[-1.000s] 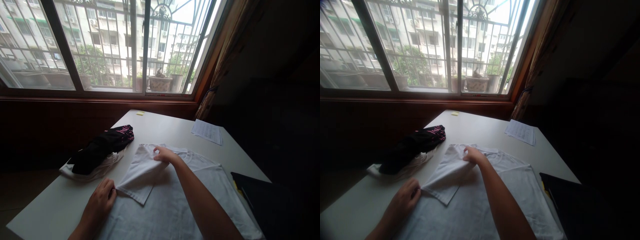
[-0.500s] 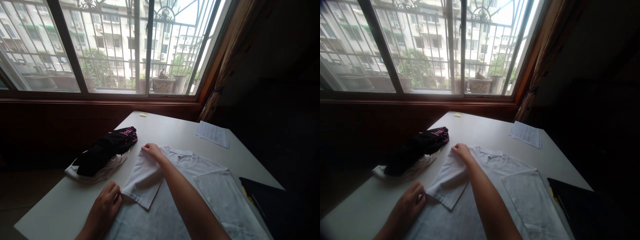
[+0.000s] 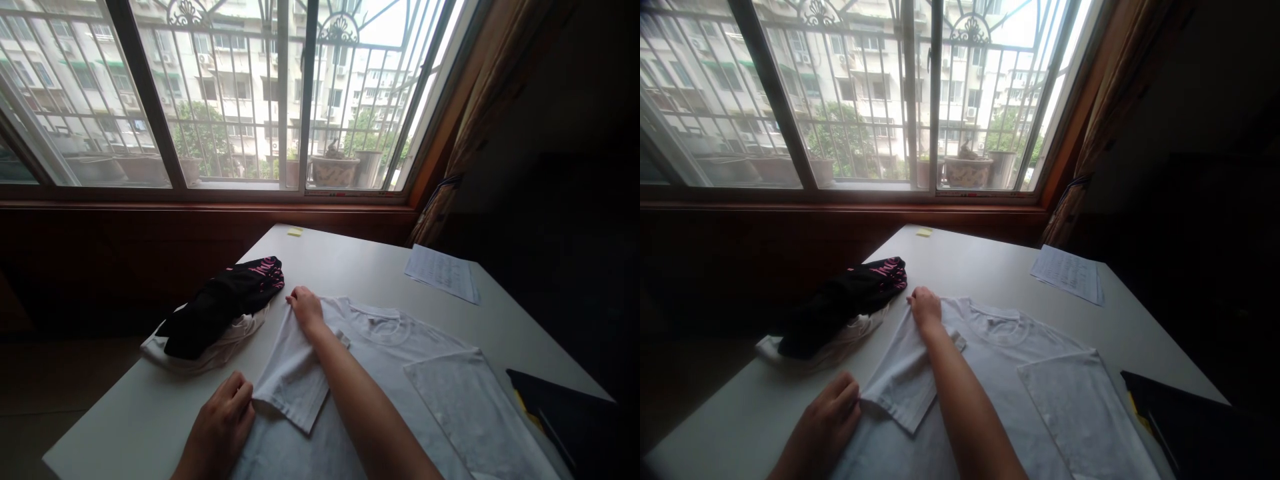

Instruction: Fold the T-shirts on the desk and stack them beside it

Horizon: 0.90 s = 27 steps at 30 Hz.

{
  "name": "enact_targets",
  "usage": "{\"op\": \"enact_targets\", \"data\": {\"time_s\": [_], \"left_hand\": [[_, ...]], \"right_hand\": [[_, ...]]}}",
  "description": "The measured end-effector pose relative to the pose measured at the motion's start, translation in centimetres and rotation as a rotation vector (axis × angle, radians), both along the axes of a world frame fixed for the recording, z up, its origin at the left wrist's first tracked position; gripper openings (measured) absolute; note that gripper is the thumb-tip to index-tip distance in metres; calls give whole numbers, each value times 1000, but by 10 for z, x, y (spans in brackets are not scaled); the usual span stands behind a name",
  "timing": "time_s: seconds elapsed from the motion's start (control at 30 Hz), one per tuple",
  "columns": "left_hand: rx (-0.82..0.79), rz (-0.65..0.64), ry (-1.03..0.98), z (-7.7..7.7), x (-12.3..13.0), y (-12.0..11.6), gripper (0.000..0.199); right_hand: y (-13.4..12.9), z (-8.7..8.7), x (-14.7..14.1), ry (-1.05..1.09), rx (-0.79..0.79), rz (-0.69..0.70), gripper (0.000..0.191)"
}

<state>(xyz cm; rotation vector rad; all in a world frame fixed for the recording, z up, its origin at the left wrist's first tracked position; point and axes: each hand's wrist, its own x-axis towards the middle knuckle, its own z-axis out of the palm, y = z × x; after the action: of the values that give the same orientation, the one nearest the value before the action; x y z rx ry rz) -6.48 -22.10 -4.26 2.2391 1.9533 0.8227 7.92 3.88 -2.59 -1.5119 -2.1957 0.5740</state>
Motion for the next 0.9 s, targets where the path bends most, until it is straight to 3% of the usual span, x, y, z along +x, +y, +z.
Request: {"op": "enact_targets", "data": {"time_s": [0.1,0.2,0.3,0.53,0.7,0.9], "left_hand": [[18,-83,4,4,0,-1,20],[40,-188,45,7,0,-2,43],[44,-246,116,9,0,0,62],[25,-263,153,8,-2,2,65],[43,-243,122,6,-3,3,62],[43,-235,95,6,-3,3,56]], "right_hand": [[3,3,0,12,-45,24,23],[11,9,3,34,-124,78,26],[19,18,14,37,-227,169,43],[22,43,88,-53,-457,286,82],[-3,45,136,76,-680,287,84],[-53,41,153,493,-818,239,82]]}}
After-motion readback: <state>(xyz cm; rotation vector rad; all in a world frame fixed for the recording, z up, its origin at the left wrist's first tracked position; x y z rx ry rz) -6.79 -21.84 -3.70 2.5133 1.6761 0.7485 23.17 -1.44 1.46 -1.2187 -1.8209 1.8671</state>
